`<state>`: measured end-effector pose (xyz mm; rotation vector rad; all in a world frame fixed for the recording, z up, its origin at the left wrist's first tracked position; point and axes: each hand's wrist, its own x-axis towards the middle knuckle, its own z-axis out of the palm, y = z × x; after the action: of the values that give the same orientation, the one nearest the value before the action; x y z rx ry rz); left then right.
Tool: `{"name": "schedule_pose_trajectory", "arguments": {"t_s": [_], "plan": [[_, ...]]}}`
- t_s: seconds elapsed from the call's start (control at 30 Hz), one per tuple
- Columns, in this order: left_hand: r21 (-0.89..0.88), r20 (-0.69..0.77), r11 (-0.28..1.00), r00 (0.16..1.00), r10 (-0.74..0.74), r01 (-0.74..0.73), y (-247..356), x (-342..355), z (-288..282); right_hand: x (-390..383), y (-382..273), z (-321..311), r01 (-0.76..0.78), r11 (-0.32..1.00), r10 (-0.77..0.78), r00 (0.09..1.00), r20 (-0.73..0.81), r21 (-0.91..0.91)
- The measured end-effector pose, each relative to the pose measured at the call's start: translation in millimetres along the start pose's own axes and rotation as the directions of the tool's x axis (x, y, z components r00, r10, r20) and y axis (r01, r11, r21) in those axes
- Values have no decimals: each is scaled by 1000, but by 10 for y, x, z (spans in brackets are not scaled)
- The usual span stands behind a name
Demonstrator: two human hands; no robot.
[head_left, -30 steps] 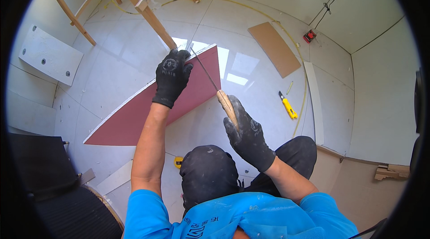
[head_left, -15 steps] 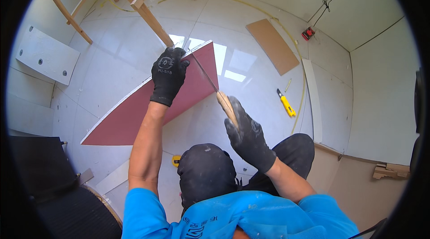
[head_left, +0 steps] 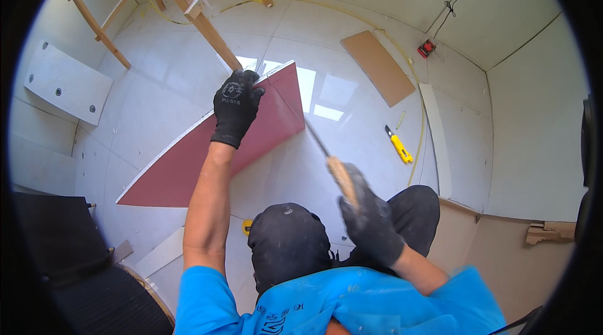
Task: The person measures and marks a pink board using a tape measure and pencil, then cuts it with a utility knife. They also apply white adhesive to a brown board using a brush and place it on a wooden frame.
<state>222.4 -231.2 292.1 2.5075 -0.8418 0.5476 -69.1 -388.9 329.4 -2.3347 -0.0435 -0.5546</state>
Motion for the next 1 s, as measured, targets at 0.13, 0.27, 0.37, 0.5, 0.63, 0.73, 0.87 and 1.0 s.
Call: {"name": "schedule_pose_trajectory", "arguments": {"t_s": [0.13,0.27,0.37,0.5,0.63,0.73,0.87,1.0], "plan": [[-19,30,1000,1000,-2,3,-11,59,-36,79,389,-809,-199,923,206,978,-12,-328],[28,117,998,992,-51,48,152,204,31,-143,1579,-1126,-509,848,515,857,7,-150],[25,134,996,988,-83,81,333,299,126,-815,2423,-929,-514,807,550,833,54,-290],[184,87,978,990,-112,94,357,141,93,-1433,2430,-431,-870,471,824,492,280,143],[202,61,958,973,-221,205,469,155,163,-2183,3129,-202,-685,720,677,655,336,-115],[234,119,925,935,-334,301,489,163,102,-2065,3398,25,-229,885,252,968,4,-407],[205,139,950,954,-267,237,411,183,96,-1452,3882,-33,-389,760,457,890,2,-521],[172,240,941,914,-328,292,600,133,44,-1099,3982,-21,-477,658,678,713,181,-582]]}}
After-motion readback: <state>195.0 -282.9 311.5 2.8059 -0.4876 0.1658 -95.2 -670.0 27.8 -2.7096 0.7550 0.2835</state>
